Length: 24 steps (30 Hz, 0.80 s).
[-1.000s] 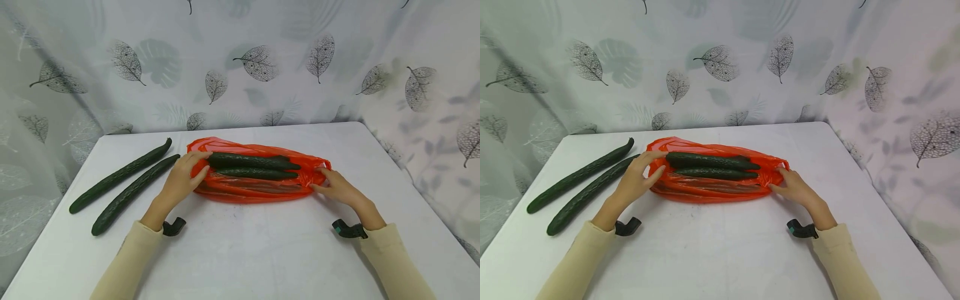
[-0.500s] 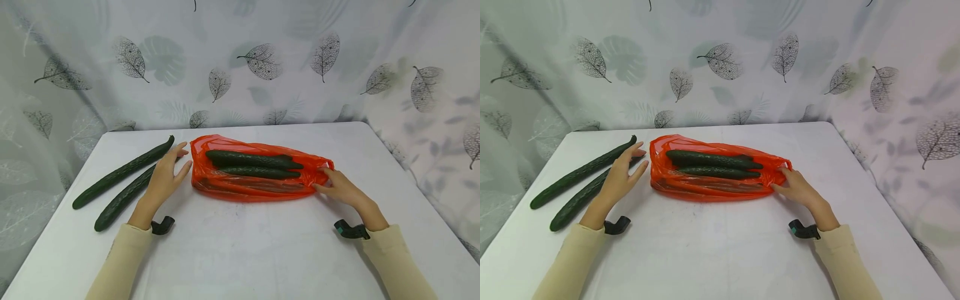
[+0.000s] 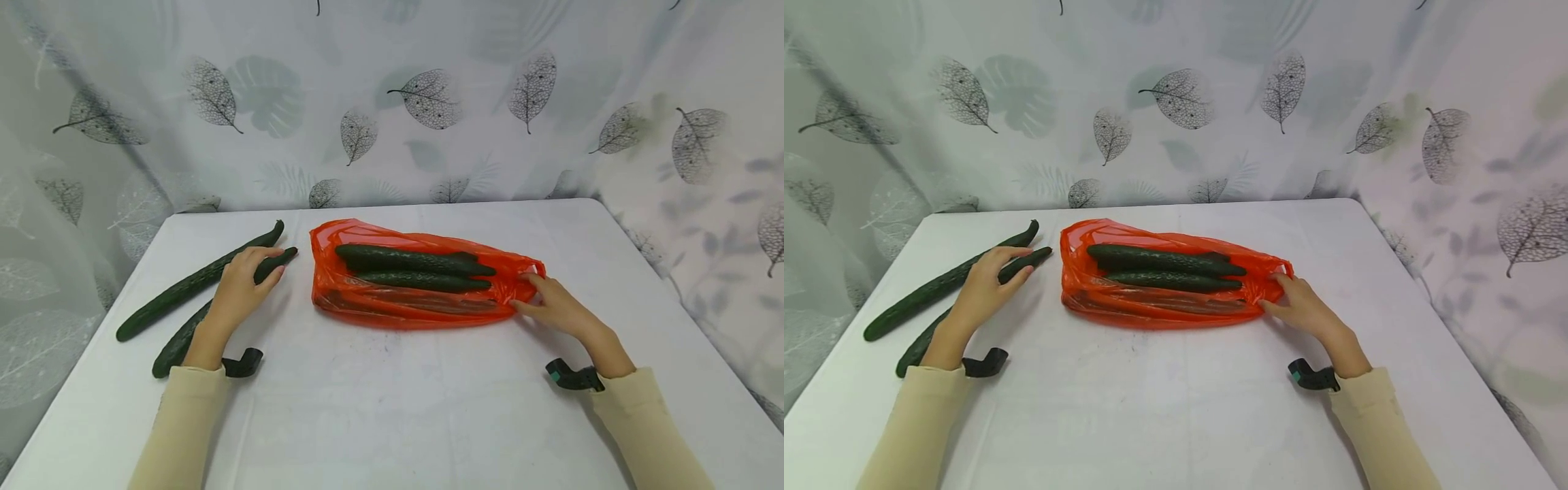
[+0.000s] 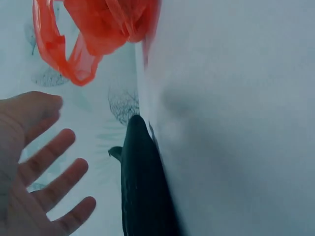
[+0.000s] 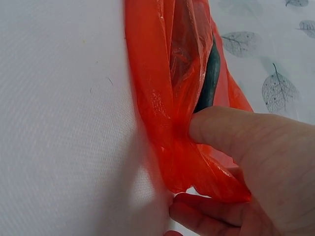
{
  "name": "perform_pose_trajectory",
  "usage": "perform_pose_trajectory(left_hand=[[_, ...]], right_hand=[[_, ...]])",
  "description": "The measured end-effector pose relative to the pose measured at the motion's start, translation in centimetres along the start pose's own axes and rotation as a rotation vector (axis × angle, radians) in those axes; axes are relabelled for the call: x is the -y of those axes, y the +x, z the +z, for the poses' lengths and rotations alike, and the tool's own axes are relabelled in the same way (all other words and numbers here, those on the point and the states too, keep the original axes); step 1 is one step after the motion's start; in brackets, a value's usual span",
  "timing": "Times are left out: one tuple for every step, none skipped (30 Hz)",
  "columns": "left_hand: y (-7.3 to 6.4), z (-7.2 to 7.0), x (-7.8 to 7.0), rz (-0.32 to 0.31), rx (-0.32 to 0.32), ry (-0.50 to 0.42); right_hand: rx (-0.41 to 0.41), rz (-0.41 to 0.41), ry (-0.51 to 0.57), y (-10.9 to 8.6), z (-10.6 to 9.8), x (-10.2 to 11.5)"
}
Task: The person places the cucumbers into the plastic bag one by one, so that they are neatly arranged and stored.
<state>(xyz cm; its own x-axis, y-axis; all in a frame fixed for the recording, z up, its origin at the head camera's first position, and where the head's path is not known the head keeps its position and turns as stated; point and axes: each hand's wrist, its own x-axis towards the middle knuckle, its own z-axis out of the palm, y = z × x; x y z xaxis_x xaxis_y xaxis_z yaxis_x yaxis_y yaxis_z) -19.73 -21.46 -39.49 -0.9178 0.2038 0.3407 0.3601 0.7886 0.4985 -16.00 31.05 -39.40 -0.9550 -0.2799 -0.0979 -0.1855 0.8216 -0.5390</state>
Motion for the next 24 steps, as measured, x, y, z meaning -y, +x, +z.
perform_pose_trajectory(left_hand=[[-0.1, -0.2, 0.3, -0.014, 0.022, 0.003], [-0.3, -0.4, 0.5, -0.028, 0.045, 0.007], [-0.5, -0.5, 0.8, -0.041, 0.066, 0.011], [-0.6, -0.7, 1.0, -0.056, 0.086, 0.012], [-0.8, -0.9, 1.3, -0.07, 0.107, 0.015], [-1.0, -1.1, 1.5, -0.084, 0.124, 0.022], [-1.2, -1.2, 1.7, -0.097, 0.139, 0.028], [-1.4, -1.4, 1.9, -0.105, 0.15, 0.037], [-1.5, -1.5, 2.1, -0.11, 0.16, 0.044], [-1.7, -1.7, 2.3, -0.115, 0.17, 0.05], [-1.8, -1.8, 2.5, -0.115, 0.177, 0.056], [-1.9, -1.9, 2.7, -0.115, 0.183, 0.058], [-2.0, -2.0, 2.8, -0.114, 0.189, 0.056], [-2.1, -2.1, 3.0, -0.114, 0.193, 0.053], [-2.2, -2.1, 3.2, -0.112, 0.198, 0.05], [-2.3, -2.2, 3.3, -0.112, 0.203, 0.048], [-2.4, -2.2, 3.4, -0.113, 0.208, 0.045], [-2.5, -2.3, 3.6, -0.116, 0.214, 0.042], [-2.6, -2.4, 3.7, -0.122, 0.221, 0.039], [-2.7, -2.4, 3.9, -0.131, 0.226, 0.037], [-2.8, -2.5, 4.0, -0.139, 0.232, 0.036], [-3.0, -2.5, 4.1, -0.148, 0.235, 0.034], [-3.1, -2.6, 4.2, -0.154, 0.237, 0.033], [-3.2, -2.6, 4.3, -0.159, 0.24, 0.032]], right_hand=[[0.0, 0.0, 0.003, 0.0, 0.0, 0.1], [-0.001, 0.0, 0.005, 0.0, 0.0, 0.1], [-0.001, 0.001, 0.008, 0.0, 0.1, 0.1], [0.0, 0.002, 0.007, 0.1, 0.1, 0.1], [0.0, 0.004, 0.005, 0.1, 0.1, 0.2], [0.0, 0.007, 0.002, 0.0, 0.2, 0.2], [-0.001, 0.008, 0.001, 0.0, 0.2, 0.1], [-0.001, 0.009, 0.001, 0.0, 0.2, 0.1], [-0.001, 0.008, 0.0, 0.0, 0.2, 0.1], [-0.002, 0.006, -0.001, 0.0, 0.2, 0.1], [-0.004, 0.003, -0.001, 0.0, 0.2, 0.1], [-0.006, -0.003, -0.001, 0.0, 0.2, 0.0], [-0.007, -0.004, -0.002, 0.0, 0.2, -0.1], [-0.007, -0.004, -0.005, -0.1, 0.2, -0.1], [-0.008, -0.004, -0.006, -0.1, 0.2, -0.2], [-0.009, -0.004, -0.008, -0.1, 0.1, -0.2], [-0.01, -0.003, -0.009, -0.1, 0.1, -0.3], [-0.008, -0.001, -0.01, -0.1, 0.1, -0.3], [-0.009, 0.002, -0.011, -0.1, 0.1, -0.3], [-0.008, 0.003, -0.012, -0.1, 0.1, -0.3], [-0.008, 0.002, -0.011, 0.0, 0.1, -0.2], [-0.008, 0.002, -0.01, 0.0, 0.1, -0.2], [-0.007, 0.002, -0.009, 0.0, 0.1, -0.2], [-0.006, 0.002, -0.009, 0.0, 0.1, -0.2]])
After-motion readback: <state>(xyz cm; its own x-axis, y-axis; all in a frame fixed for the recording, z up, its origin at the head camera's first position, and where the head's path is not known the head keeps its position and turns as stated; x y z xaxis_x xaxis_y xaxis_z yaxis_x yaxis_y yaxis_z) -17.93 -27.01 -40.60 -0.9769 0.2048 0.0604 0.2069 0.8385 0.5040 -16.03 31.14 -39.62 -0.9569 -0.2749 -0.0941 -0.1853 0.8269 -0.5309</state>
